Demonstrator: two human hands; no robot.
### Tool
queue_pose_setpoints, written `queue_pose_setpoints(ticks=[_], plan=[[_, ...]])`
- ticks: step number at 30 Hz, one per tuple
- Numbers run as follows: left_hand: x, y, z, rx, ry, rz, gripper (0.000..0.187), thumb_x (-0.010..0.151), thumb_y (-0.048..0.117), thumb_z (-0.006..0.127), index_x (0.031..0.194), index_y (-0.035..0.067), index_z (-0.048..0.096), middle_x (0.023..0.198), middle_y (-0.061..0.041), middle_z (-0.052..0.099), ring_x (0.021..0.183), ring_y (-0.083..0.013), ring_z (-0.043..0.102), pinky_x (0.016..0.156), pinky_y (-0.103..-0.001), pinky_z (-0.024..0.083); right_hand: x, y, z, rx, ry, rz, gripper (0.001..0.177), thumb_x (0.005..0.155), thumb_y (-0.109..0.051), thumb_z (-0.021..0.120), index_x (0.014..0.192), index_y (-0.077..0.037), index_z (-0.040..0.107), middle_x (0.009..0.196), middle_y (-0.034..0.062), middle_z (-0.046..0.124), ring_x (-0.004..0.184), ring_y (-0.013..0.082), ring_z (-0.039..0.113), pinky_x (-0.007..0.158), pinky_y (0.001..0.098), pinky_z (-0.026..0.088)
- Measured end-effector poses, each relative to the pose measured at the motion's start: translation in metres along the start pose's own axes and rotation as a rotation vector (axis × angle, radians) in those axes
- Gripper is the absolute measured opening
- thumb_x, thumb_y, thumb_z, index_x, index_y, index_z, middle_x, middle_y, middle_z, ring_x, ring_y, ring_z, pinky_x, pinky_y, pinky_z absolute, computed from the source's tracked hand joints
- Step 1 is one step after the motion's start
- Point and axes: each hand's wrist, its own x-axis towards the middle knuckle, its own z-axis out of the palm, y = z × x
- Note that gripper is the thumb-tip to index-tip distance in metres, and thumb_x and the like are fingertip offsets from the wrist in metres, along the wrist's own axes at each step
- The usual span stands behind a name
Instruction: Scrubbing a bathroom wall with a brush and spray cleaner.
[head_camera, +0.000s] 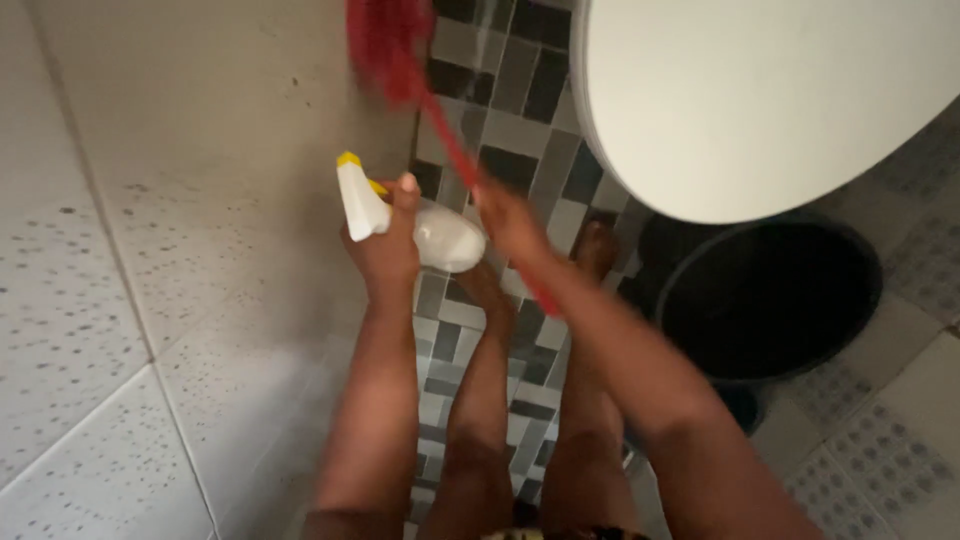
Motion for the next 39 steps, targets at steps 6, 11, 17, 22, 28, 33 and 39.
queue_pose_setpoints(ticks=[6,11,17,22,28,33,39], plan=[[-0.002,-0.004,0.004,-0.250,0.035,0.023,0.032,0.093,0.030,0.082,0.100,0.001,0.069,0.090,-0.003,0.071,0.083,-0.0123,0.065,0.079,-0.031,0.055,0.017,0.114,0.016,0.313,-0.060,-0.121,0.050,0.117,-0.038,0.050,0.161,-0.017,0.050,0.107,0.0099,0.060,0.089,0.0196,0.055,0.074,0.0366,0.046],[-0.003,0.008,-0.003,-0.065,-0.006,-0.022,0.032,0.094,0.031,0.081,0.103,0.003,0.067,0.090,-0.001,0.071,0.085,-0.0122,0.066,0.080,-0.030,0.054,0.021,0.031,-0.008,-0.039,-0.044,-0.013,0.049,0.110,-0.047,0.048,0.153,-0.027,0.055,0.111,0.0026,0.075,0.091,0.0146,0.069,0.078,0.0338,0.056],[0.000,0.008,0.009,-0.082,-0.018,0.084,0.034,0.091,0.033,0.084,0.097,0.003,0.069,0.089,-0.003,0.070,0.082,-0.0131,0.063,0.078,-0.032,0.055,0.035,-0.012,-0.020,0.179,0.065,-0.067,0.060,0.109,-0.044,0.048,0.165,-0.024,0.038,0.099,0.0137,0.065,0.079,0.0219,0.059,0.069,0.0393,0.052],[0.015,0.036,0.011,0.086,-0.037,0.029,0.032,0.091,0.032,0.084,0.096,0.004,0.069,0.086,-0.004,0.071,0.079,-0.0144,0.068,0.076,-0.032,0.056,0.065,0.042,0.002,0.357,0.006,-0.483,0.055,0.111,-0.043,0.054,0.155,-0.013,0.042,0.121,0.0043,0.059,0.098,0.0088,0.050,0.080,0.0281,0.042],[0.032,0.027,0.014,-0.279,-0.063,0.065,0.032,0.096,0.031,0.080,0.105,0.003,0.068,0.096,-0.004,0.072,0.089,-0.0131,0.069,0.084,-0.031,0.058,0.078,-0.143,-0.043,0.253,0.196,-0.214,0.060,0.106,-0.048,0.046,0.160,-0.023,0.041,0.066,0.0006,0.053,0.049,0.0118,0.045,0.043,0.0304,0.041],[0.052,0.038,0.022,-0.223,-0.060,0.023,0.028,0.095,0.026,0.080,0.103,0.002,0.070,0.094,-0.004,0.072,0.087,-0.0126,0.069,0.080,-0.031,0.058,0.083,-0.088,-0.028,0.094,0.276,-0.361,0.055,0.113,-0.050,0.042,0.160,-0.022,0.039,0.101,0.0103,0.061,0.062,0.0136,0.060,0.053,0.0335,0.051],[0.078,0.039,0.028,-0.152,-0.053,0.010,0.027,0.093,0.028,0.078,0.103,0.004,0.071,0.092,-0.001,0.073,0.085,-0.0116,0.069,0.078,-0.030,0.058,0.174,-0.056,-0.031,0.006,0.189,-0.065,0.055,0.107,-0.053,0.039,0.152,-0.023,0.049,0.096,0.0100,0.071,0.070,0.0203,0.065,0.065,0.0408,0.055]])
